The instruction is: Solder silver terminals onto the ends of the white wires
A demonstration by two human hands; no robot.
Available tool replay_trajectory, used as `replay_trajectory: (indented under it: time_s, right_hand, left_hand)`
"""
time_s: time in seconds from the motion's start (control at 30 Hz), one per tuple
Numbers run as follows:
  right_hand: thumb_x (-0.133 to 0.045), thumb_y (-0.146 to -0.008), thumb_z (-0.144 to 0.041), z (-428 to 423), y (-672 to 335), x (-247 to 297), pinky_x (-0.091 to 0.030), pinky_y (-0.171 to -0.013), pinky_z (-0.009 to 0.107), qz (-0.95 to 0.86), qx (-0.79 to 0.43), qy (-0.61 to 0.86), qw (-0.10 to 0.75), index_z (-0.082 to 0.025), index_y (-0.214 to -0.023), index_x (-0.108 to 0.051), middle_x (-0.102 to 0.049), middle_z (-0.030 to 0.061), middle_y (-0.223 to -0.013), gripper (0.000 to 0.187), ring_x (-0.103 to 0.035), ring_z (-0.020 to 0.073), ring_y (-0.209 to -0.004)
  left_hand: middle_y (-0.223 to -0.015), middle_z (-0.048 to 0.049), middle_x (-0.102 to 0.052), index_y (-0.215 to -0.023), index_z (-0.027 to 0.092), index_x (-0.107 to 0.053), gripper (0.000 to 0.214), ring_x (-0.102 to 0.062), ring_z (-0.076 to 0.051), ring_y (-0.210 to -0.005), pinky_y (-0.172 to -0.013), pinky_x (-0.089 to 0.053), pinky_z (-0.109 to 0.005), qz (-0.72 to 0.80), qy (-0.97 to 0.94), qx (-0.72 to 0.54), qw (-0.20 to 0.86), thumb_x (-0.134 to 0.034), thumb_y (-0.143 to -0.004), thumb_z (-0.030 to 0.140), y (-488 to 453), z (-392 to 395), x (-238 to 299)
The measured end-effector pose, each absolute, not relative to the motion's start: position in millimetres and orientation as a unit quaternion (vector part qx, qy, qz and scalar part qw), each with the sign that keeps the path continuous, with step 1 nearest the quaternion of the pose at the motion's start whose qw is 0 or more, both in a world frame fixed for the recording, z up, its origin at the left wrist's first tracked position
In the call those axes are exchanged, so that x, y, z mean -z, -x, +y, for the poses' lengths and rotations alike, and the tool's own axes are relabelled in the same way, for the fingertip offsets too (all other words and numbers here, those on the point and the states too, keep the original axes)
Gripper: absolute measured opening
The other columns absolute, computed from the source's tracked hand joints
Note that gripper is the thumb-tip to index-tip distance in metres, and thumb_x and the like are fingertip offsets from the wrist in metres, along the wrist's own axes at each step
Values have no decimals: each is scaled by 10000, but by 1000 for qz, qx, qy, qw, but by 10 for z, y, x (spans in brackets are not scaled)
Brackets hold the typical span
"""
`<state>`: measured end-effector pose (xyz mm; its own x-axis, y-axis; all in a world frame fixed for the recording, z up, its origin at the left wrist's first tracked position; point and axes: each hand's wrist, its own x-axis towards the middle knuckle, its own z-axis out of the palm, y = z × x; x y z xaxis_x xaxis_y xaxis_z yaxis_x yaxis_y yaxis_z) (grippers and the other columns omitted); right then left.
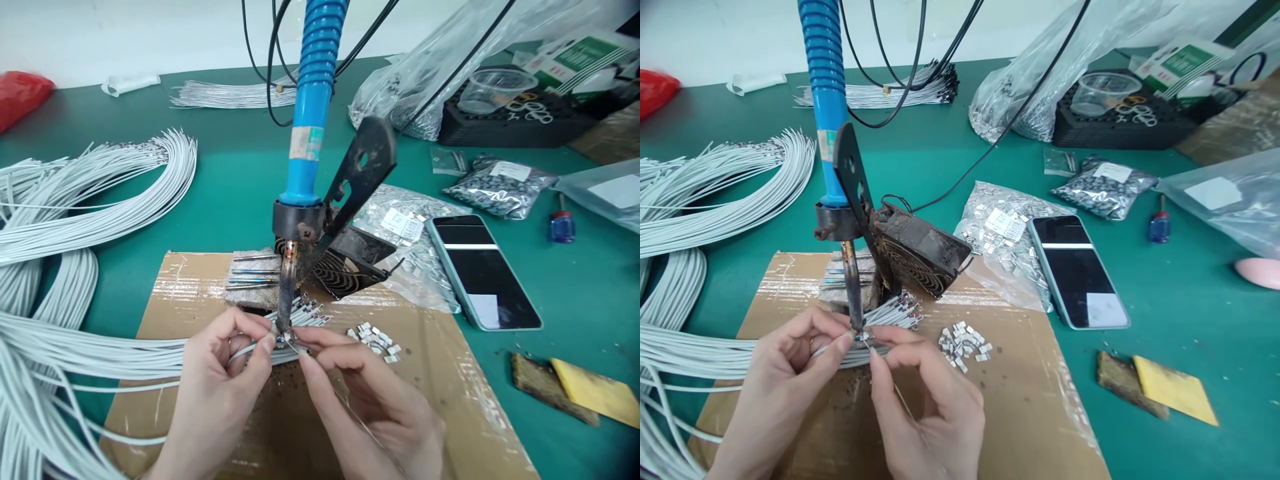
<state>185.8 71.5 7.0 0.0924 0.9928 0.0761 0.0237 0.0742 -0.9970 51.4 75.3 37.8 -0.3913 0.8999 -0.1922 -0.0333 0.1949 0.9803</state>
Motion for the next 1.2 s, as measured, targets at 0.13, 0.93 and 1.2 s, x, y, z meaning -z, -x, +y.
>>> replay_trajectory:
  time_s: [0.13, 0.93, 1.2]
  right_hand:
    - [-736, -888, -121, 702, -1854, -80, -593, -806, 150, -493, -456, 508, 540, -282, -763, -704, -838, -45, -1017, 206, -789, 117, -908]
    - [-733, -889, -90, 716, -1846, -22, -585, -818, 164, -501, -445, 487, 560, -269, -783, -722, -836, -22, -1003, 208, -785, 125, -907]
    - [-732, -890, -79, 719, -1853, -21, -599, -815, 231, -510, -439, 487, 557, -252, -779, -726, -837, 23, -992, 205, -786, 166, -890]
  left_hand:
    - [-732, -26, -794, -656, 157, -743, 85, -703, -81, -592, -555, -524, -86, 640, -339, -537, 433, -796, -714, 125, -516, 745, -373]
    - [-756, 9, -771, -651, 190, -737, 123, -687, -76, -606, -563, -515, -101, 643, -342, -535, 429, -793, -719, 105, -506, 731, -346]
    - [-774, 0, -769, -660, 186, -730, 132, -694, -87, -628, -571, -519, -114, 642, -347, -532, 430, -792, -741, 103, -496, 718, -351]
